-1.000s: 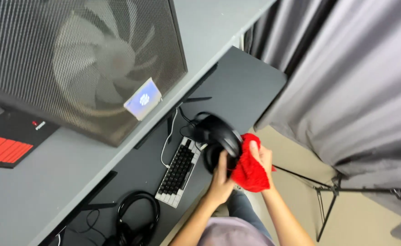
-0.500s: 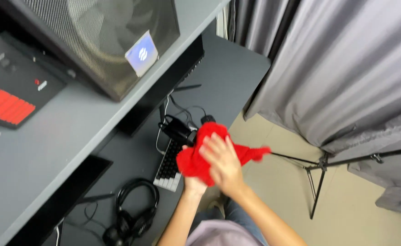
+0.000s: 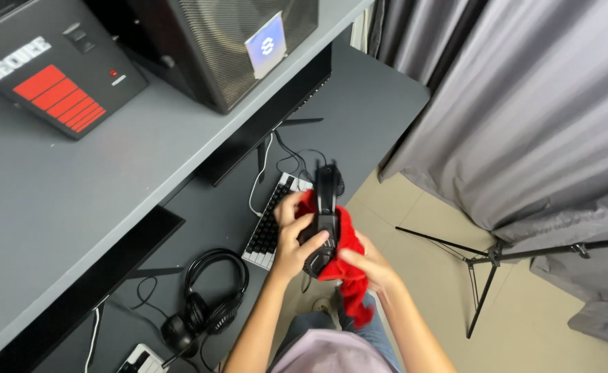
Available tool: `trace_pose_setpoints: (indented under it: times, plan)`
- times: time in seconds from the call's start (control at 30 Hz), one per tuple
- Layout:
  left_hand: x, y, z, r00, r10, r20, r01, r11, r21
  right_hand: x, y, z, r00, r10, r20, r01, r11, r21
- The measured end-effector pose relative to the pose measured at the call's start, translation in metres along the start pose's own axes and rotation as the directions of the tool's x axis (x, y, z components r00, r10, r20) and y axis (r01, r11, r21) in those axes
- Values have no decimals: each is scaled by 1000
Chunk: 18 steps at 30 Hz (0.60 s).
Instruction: The person wipes a pair of black over-ear headphones with a red cloth. They move along a row of computer workstations, picking up and cleaning the headphones at each station before placing them back down.
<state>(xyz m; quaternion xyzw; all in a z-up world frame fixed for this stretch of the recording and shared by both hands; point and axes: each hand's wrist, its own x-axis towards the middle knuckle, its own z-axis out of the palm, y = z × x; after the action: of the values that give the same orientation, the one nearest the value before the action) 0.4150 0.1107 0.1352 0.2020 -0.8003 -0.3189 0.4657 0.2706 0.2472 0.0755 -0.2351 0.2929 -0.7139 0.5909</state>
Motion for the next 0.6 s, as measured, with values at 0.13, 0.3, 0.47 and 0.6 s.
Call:
trace_pose_setpoints:
  times: [0.13,0.3,0.47,0.6]
  plan:
    - [-18,-19,5,975,-66,211,117,963,-241,4,10,1,969,-18,-246,-68,940,-335]
    - [-40,-12,22,922,-329,204,379,876,-297,7,22,31,872,-338,-353,-206,401,-893]
    - [-46,2,24,825,-562,54,475,639,-605,8,43,4,916,-35,-400,-40,983,-179]
    - [-31,15,3,950,-308,42,301,876,-377,3,33,-14,956,173,-238,-233,940,-251]
